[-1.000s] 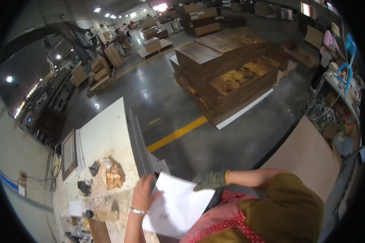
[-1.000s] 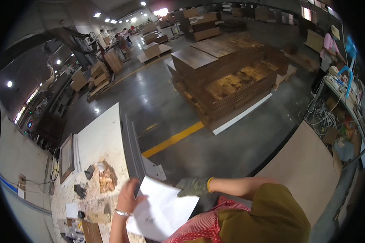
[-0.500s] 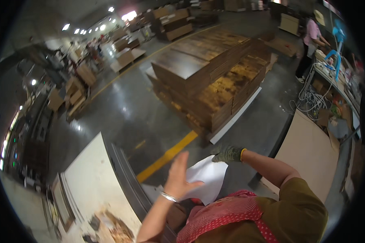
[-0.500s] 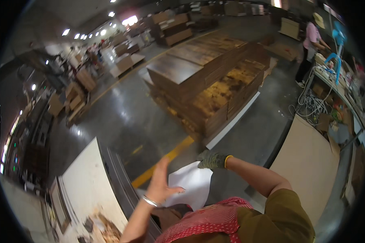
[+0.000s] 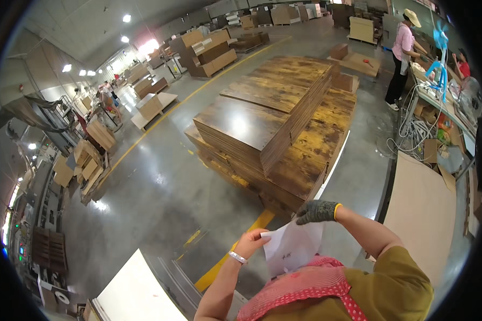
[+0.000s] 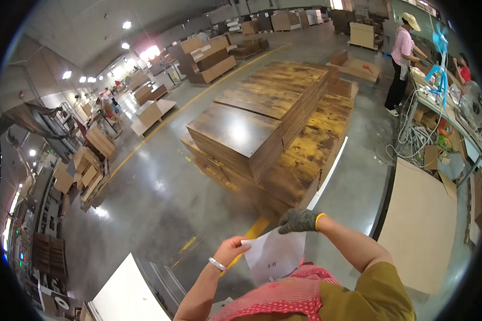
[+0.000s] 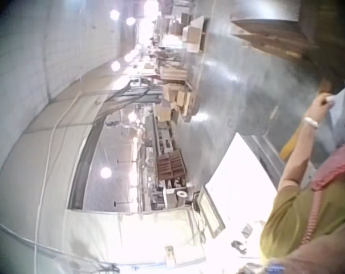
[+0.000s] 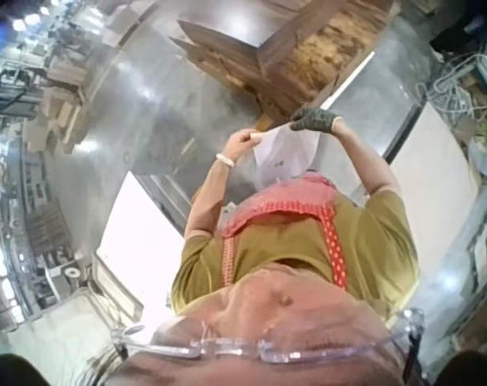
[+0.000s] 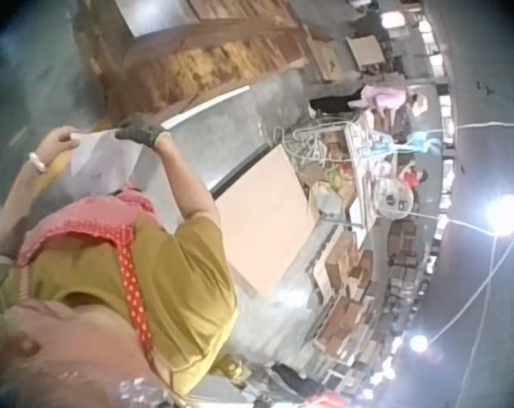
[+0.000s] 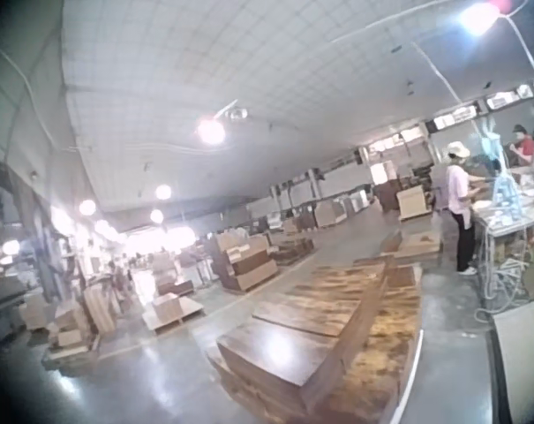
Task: The person writes on a sheet of paper with a marker, places the paper into a stack of wooden boards, and uses an air blow gun to blow dust off the workbench and various items.
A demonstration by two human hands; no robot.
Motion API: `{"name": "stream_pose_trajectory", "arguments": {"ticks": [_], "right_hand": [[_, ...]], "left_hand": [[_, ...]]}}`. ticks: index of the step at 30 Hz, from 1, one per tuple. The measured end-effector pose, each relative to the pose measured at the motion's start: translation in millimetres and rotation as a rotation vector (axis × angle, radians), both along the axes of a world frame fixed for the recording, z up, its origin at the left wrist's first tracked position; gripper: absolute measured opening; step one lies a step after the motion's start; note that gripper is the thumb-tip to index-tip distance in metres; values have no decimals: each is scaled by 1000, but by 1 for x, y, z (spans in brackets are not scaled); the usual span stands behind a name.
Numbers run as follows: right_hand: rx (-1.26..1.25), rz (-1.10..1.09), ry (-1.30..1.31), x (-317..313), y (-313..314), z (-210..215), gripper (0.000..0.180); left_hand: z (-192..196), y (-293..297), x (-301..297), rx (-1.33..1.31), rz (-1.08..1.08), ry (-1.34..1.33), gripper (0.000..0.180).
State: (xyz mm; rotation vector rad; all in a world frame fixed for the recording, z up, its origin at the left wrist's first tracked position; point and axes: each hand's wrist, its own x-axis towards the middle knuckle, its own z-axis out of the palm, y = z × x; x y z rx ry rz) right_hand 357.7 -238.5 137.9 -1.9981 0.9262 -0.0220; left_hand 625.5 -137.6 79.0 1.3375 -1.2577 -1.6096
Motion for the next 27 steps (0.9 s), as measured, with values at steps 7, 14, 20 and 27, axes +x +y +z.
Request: {"name": "stream_pose_trajectory", "arguments": {"ticks": [7,14,20,27], "right_hand": [[126,220,118,34,-140,-3,35],[317,-406,-311,45,-212,-71,36],[705,-940,-630,83,-234,-115,34],[952,-1265,-957,152,-256,-111,38]], "left_hand": [[-18,-162,55,-261,310,-389,13],[-58,-314,175,-317,431,-631,21],[-72,-436,263,-134,-1,-616,25],[-99,-508,224,144,113,59,18]]}}
